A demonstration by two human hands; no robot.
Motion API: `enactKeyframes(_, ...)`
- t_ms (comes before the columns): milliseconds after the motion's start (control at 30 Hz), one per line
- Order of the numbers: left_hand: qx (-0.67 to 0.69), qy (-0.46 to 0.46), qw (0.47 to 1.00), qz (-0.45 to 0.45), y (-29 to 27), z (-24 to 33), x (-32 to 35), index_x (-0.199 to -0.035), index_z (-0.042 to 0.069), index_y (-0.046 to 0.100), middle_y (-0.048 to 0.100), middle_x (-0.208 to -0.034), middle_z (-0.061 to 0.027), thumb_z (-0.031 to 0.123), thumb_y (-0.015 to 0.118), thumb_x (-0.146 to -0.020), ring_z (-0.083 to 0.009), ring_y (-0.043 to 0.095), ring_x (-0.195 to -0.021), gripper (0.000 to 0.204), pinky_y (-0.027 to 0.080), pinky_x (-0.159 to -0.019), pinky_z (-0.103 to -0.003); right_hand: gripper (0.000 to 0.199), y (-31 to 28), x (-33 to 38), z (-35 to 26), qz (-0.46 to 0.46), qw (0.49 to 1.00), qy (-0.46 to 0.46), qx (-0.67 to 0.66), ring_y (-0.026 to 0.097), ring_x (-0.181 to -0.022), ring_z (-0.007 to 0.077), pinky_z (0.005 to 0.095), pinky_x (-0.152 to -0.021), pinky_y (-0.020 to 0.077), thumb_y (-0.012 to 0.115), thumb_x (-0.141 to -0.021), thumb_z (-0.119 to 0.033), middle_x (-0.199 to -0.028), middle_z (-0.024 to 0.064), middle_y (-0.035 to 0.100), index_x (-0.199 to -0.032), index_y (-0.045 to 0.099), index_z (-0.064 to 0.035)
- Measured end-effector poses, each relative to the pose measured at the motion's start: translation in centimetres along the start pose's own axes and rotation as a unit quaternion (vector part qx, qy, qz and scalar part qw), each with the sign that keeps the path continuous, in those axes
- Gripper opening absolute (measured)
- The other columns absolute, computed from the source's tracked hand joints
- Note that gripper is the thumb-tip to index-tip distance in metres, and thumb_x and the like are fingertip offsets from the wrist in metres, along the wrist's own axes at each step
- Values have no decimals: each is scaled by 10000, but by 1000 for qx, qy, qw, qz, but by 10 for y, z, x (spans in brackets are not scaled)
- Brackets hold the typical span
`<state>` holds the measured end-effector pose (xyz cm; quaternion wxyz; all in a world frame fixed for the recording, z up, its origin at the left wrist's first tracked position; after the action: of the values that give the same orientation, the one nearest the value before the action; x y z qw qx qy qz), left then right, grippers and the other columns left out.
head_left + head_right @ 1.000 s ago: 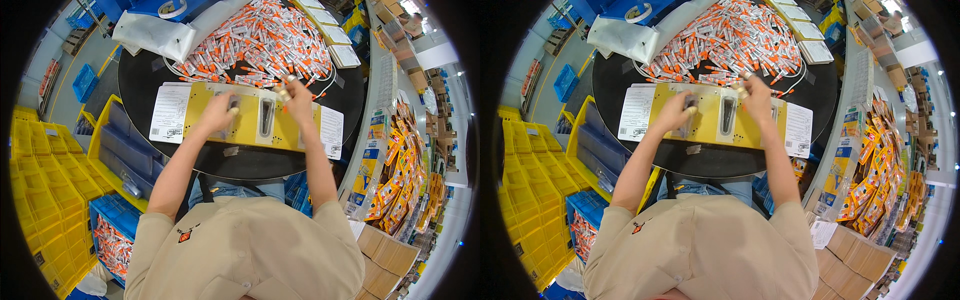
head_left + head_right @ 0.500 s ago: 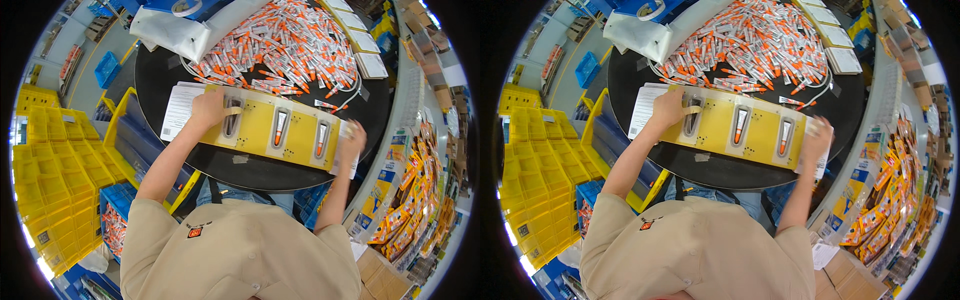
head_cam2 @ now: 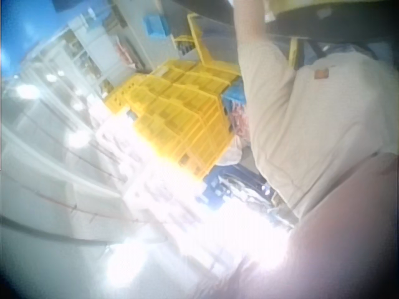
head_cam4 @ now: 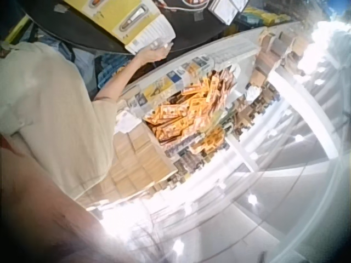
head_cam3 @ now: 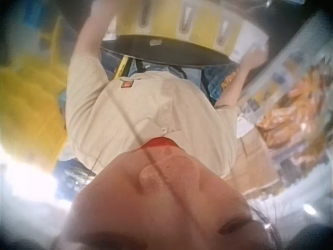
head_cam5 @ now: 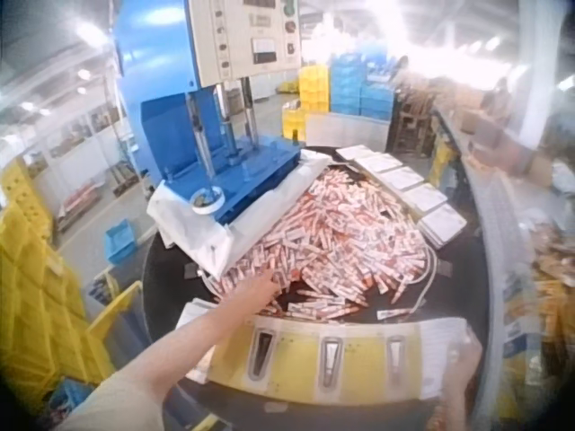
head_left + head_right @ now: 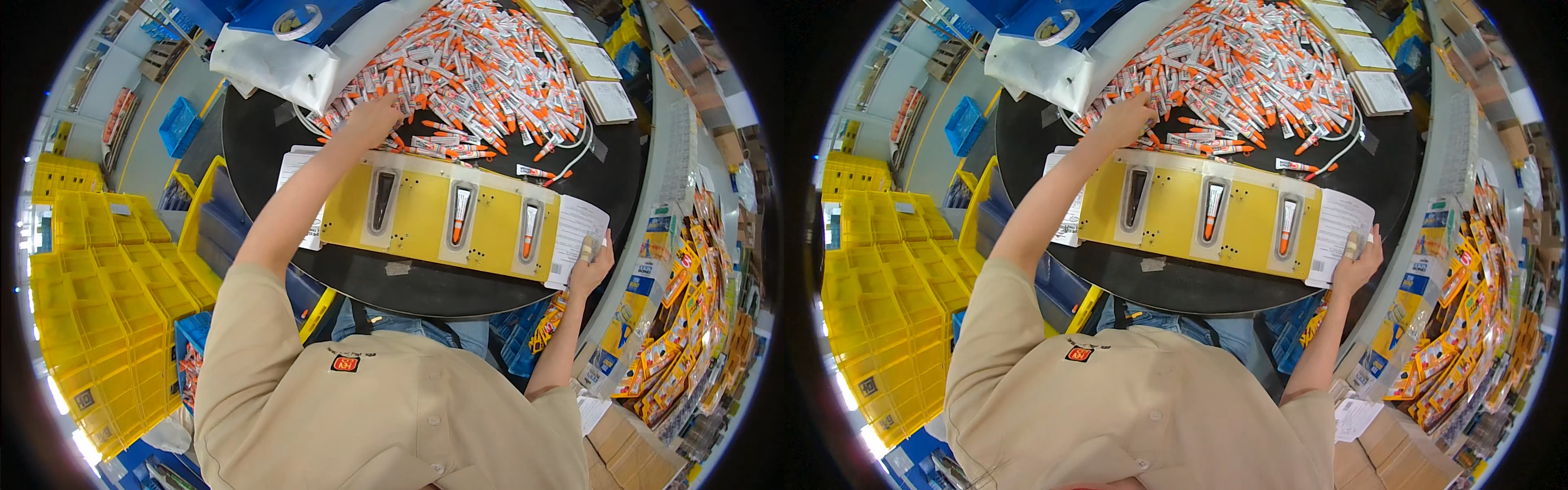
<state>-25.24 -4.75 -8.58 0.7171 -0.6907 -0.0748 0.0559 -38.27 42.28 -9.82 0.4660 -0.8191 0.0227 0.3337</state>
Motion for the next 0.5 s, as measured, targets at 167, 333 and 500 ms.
enactKeyframes(167, 21, 101, 994, 27, -30, 22, 4, -929, 104, 635, 576, -900, -69, 49, 575, -813, -270, 608, -921, 143, 498, -731, -396, 245, -61, -11, -27, -3, 985, 161, 62, 580, -828, 285, 361, -746, 474, 633, -878, -138, -1048, 185, 604, -1064, 625, 21)
enactKeyframes(333, 55, 274, 957, 83, -47, 69, 82, -971, 97, 607, 605, -889, -50, 120, 581, -807, -264, 592, -870, 168, 483, -749, -374, 264, -79, -8, -142, -36, 965, 85, -246, 639, -882, 271, 370, -786, 488, 575, -889, -89, -1018, 205, 647, -1076, 573, 96)
enactKeyframes(500, 34, 291, 955, 42, -25, 76, 128, -976, 86, 597, 572, -1048, -31, 85, 560, -774, -235, 587, -945, 205, 487, -780, -352, 267, 17, 34, -197, -142, 931, 170, -290, 580, -883, 464, 444, -742, 460, 569, -927, -183, -918, 292, 621, -1011, 537, 68)
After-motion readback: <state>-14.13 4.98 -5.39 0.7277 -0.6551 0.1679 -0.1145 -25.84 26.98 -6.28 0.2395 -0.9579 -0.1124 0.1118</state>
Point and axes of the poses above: each hand's wrist, its own x-axis away from the middle knuckle, its own y-axis out of the palm, z = x × y, the point moved 6 cm from there along -x, towards the middle knuckle
